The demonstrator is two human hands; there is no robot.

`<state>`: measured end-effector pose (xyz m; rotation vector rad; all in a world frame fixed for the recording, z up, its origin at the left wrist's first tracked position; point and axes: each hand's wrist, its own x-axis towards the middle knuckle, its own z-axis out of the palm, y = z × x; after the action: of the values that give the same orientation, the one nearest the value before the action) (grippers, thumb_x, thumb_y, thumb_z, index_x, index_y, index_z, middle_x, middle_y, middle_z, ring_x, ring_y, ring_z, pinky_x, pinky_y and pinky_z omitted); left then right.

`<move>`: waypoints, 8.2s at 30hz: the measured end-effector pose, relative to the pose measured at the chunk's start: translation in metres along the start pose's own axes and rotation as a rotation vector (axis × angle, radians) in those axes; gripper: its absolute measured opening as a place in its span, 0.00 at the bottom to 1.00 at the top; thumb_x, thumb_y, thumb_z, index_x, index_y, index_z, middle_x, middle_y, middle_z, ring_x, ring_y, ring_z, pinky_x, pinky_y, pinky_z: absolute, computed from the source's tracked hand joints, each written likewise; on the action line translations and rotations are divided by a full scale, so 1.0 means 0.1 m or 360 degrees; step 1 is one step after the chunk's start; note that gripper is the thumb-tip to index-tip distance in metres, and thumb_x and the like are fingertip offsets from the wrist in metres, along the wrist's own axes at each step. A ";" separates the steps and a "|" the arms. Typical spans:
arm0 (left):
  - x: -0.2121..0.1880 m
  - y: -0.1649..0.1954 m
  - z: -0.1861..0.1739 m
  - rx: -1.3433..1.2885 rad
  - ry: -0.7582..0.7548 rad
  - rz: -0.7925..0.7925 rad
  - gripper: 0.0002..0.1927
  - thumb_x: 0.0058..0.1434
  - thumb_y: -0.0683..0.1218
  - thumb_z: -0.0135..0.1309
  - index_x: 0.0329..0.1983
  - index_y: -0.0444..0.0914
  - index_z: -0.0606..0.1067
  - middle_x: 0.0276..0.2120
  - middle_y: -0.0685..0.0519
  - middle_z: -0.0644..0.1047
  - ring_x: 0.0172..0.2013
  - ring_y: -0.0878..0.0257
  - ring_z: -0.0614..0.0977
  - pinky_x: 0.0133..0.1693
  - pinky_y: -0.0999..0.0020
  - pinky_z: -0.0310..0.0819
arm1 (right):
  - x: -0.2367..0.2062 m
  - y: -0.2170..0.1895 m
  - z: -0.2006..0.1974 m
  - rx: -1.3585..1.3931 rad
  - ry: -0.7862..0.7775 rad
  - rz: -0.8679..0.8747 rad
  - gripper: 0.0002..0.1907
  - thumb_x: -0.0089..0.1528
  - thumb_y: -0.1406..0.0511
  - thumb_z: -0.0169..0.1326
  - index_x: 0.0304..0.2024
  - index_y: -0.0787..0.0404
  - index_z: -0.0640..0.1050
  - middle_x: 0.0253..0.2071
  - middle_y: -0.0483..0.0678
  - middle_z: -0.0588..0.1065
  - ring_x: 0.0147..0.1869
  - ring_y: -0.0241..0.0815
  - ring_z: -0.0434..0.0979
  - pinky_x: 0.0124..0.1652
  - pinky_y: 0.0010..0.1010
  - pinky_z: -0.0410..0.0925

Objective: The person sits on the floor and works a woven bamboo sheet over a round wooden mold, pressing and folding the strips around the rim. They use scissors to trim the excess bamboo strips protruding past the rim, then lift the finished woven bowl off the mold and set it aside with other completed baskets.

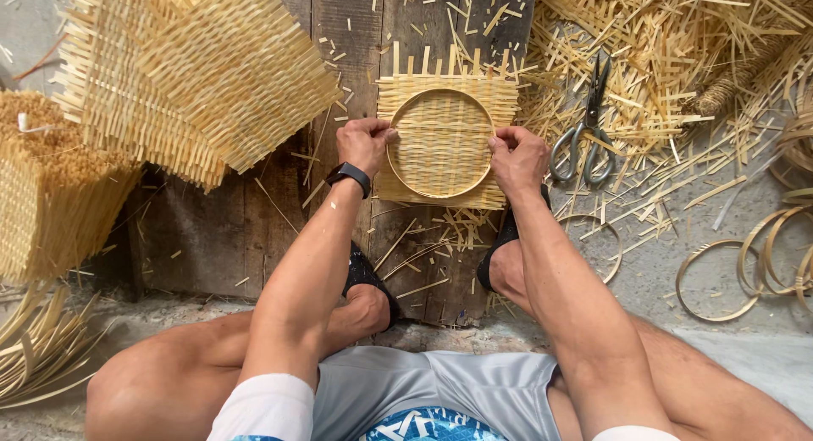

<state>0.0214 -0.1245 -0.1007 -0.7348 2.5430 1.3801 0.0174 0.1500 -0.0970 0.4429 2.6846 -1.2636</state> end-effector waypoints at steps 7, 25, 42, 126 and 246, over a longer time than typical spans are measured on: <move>-0.08 0.10 0.03 -0.0005 0.0120 0.0043 0.08 0.54 0.41 0.66 0.38 0.39 0.85 0.33 0.48 0.85 0.33 0.61 0.86 0.39 0.67 0.81 | 0.13 0.11 0.01 -0.0139 -0.0018 -0.0072 0.08 0.60 0.63 0.64 0.39 0.59 0.86 0.33 0.48 0.83 0.35 0.41 0.83 0.42 0.34 0.74; 0.15 0.07 -0.13 -0.0474 -0.0075 -0.0422 0.08 0.51 0.37 0.68 0.34 0.34 0.85 0.29 0.50 0.85 0.29 0.65 0.87 0.37 0.71 0.83 | 0.34 -0.02 0.02 -0.0157 -0.0155 -0.0030 0.09 0.57 0.63 0.69 0.37 0.60 0.87 0.29 0.48 0.82 0.29 0.37 0.81 0.35 0.29 0.74; 0.64 0.41 0.38 0.0661 0.0042 0.1513 0.13 0.64 0.52 0.61 0.49 0.44 0.84 0.53 0.46 0.78 0.56 0.51 0.74 0.56 0.55 0.70 | -0.28 -0.87 0.37 -0.1278 -0.0791 -0.1382 0.60 0.53 0.42 0.61 0.74 0.68 0.51 0.75 0.68 0.44 0.79 0.65 0.37 0.73 0.57 0.37; -0.75 0.50 1.15 0.0657 0.0233 0.0692 0.60 0.38 0.62 0.74 0.71 0.40 0.60 0.63 0.39 0.59 0.63 0.40 0.60 0.62 0.38 0.49 | 0.46 0.85 -0.75 -0.1066 -0.0270 -0.0839 0.26 0.54 0.52 0.63 0.39 0.68 0.74 0.38 0.59 0.71 0.45 0.57 0.72 0.45 0.46 0.68; -0.53 0.54 1.01 0.0874 -0.0678 0.0917 0.58 0.30 0.48 0.72 0.69 0.58 0.62 0.66 0.46 0.61 0.65 0.40 0.60 0.62 0.38 0.52 | 0.83 1.22 -0.55 -0.1618 -0.0179 -0.1287 0.30 0.50 0.42 0.61 0.28 0.62 0.72 0.27 0.48 0.65 0.31 0.41 0.66 0.29 0.30 0.66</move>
<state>0.0314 0.0010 -0.0978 0.3701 2.6498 0.7382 -0.0224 0.2833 -0.1714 -0.8540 2.9883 0.1681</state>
